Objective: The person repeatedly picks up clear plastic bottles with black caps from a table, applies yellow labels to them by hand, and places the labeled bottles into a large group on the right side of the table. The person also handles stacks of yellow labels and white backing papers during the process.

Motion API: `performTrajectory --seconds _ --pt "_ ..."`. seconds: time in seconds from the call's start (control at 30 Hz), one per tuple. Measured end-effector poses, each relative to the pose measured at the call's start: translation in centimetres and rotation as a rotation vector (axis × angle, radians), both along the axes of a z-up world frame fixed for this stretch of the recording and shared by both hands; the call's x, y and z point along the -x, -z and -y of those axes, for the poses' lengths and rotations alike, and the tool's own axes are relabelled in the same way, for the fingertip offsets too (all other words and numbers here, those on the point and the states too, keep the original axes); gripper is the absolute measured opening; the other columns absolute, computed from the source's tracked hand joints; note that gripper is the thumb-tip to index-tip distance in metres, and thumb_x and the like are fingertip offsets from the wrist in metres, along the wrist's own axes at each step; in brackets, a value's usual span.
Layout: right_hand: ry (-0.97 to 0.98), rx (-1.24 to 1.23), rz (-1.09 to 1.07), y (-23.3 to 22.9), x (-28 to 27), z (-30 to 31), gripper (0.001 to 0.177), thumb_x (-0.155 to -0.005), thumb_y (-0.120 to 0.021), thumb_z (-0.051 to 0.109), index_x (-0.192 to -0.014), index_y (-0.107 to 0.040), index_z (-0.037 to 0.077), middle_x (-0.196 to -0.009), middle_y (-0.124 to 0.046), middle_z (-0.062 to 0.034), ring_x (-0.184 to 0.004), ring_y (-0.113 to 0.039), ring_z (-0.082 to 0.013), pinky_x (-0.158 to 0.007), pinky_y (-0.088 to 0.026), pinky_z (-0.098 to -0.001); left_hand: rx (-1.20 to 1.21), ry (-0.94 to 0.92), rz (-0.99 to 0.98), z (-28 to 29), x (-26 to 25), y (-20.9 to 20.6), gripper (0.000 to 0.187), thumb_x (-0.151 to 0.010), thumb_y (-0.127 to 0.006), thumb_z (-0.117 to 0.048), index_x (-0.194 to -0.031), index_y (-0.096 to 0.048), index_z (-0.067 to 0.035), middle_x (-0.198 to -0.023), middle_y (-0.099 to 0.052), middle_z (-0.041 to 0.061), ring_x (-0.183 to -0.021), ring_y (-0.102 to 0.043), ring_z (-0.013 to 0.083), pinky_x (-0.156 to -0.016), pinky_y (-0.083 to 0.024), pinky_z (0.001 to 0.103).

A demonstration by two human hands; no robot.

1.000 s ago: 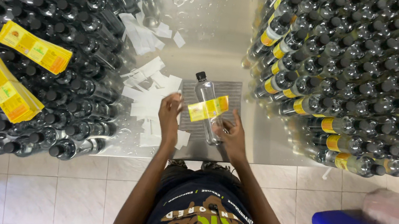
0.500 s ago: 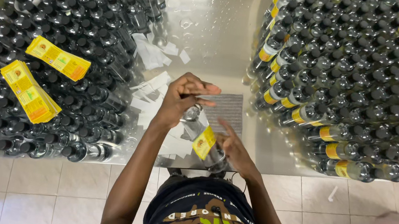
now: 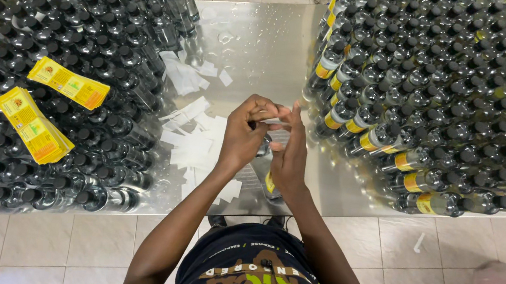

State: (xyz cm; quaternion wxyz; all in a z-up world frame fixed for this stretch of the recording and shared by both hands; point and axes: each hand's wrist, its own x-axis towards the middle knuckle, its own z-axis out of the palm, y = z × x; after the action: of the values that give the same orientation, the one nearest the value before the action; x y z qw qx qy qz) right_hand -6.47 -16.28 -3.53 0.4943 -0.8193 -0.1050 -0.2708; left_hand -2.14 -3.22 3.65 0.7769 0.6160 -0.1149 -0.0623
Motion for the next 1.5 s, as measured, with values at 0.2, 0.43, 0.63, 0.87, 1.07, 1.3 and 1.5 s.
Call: performTrajectory --seconds 0.2,0.43,0.63,0.87,1.07,1.3,1.5 --pt "0.249 0.254 0.203 -0.7 -0.4 -1.4 0.104 -0.104 -0.028 0.074 -0.165 -0.031 -0.01 -0.144 -0.059 -0.0215 -0.128 -0.062 -0.0364 -0.112 -0.051 -0.0486 -0.065 -0.099 0.016 0.4 0.2 -1.1 0.03 -0.097 -0.044 0.017 -0.107 -0.065 -0.002 -0.092 -0.079 0.014 -0.085 -0.077 0.0161 -0.075 -0.065 0.029" --pt "0.35 0.351 0.311 -0.1 -1.2 -1.9 0.097 -0.107 -0.028 0.068 -0.162 -0.036 -0.011 -0.142 -0.058 -0.0265 -0.125 -0.06 -0.0423 -0.106 -0.051 -0.0555 -0.117 -0.199 0.037 0.8 -0.4 -0.7 0.032 -0.098 -0.046 0.017 -0.104 -0.063 -0.008 -0.08 -0.073 0.007 -0.071 -0.069 0.012 -0.072 -0.06 0.03" --pt "0.384 0.372 0.332 1.7 -1.2 -2.1 0.097 -0.109 -0.022 0.068 -0.159 -0.037 -0.013 -0.14 -0.058 -0.0293 -0.122 -0.06 -0.0449 -0.104 -0.049 -0.0556 -0.128 -0.258 0.034 0.3 -0.8 -1.2 0.033 -0.097 -0.046 0.018 -0.104 -0.063 -0.009 -0.078 -0.071 0.005 -0.069 -0.066 0.0109 -0.072 -0.057 0.029" --pt "0.147 0.141 -0.22 0.7 2.1 -1.0 0.124 -0.088 -0.038 0.093 -0.165 -0.032 -0.004 -0.139 -0.062 -0.0311 -0.132 -0.058 -0.0533 -0.114 -0.045 -0.0646 -0.068 -0.284 0.086 -0.2 -1.2 -1.2 0.033 -0.096 -0.049 0.018 -0.103 -0.064 -0.011 -0.078 -0.071 0.004 -0.067 -0.067 0.0097 -0.073 -0.057 0.027" --pt "0.021 0.128 -0.752 -2.5 4.1 0.8 0.106 -0.083 -0.075 0.081 -0.164 -0.049 0.018 -0.141 -0.07 -0.0169 -0.14 -0.064 -0.0383 -0.12 -0.046 -0.0562 -0.03 -0.245 0.056 -0.5 -1.1 -1.8 0.036 -0.092 -0.048 0.019 -0.105 -0.063 -0.01 -0.077 -0.07 0.004 -0.065 -0.068 0.0097 -0.072 -0.057 0.025" --pt "-0.273 -0.073 -0.82 -2.7 4.9 4.6 0.087 -0.087 -0.089 0.046 -0.161 -0.055 0.018 -0.142 -0.072 -0.0187 -0.139 -0.066 -0.0331 -0.116 -0.049 -0.0534 0.018 -0.198 0.003 -0.3 -1.9 -1.0 0.039 -0.089 -0.046 0.021 -0.107 -0.063 -0.01 -0.077 -0.07 0.005 -0.063 -0.068 0.0105 -0.067 -0.056 0.024" --pt "-0.457 -0.413 -0.752 4.2 6.9 5.9 0.06 -0.094 -0.085 0.039 -0.141 -0.071 0.005 -0.127 -0.078 -0.0122 -0.119 -0.068 -0.0215 -0.105 -0.056 -0.046 0.108 0.091 -0.188 -1.3 -4.7 0.3 0.034 -0.096 -0.056 0.006 -0.127 -0.064 -0.006 -0.112 -0.077 0.016 -0.101 -0.08 0.0249 -0.084 -0.072 0.042"
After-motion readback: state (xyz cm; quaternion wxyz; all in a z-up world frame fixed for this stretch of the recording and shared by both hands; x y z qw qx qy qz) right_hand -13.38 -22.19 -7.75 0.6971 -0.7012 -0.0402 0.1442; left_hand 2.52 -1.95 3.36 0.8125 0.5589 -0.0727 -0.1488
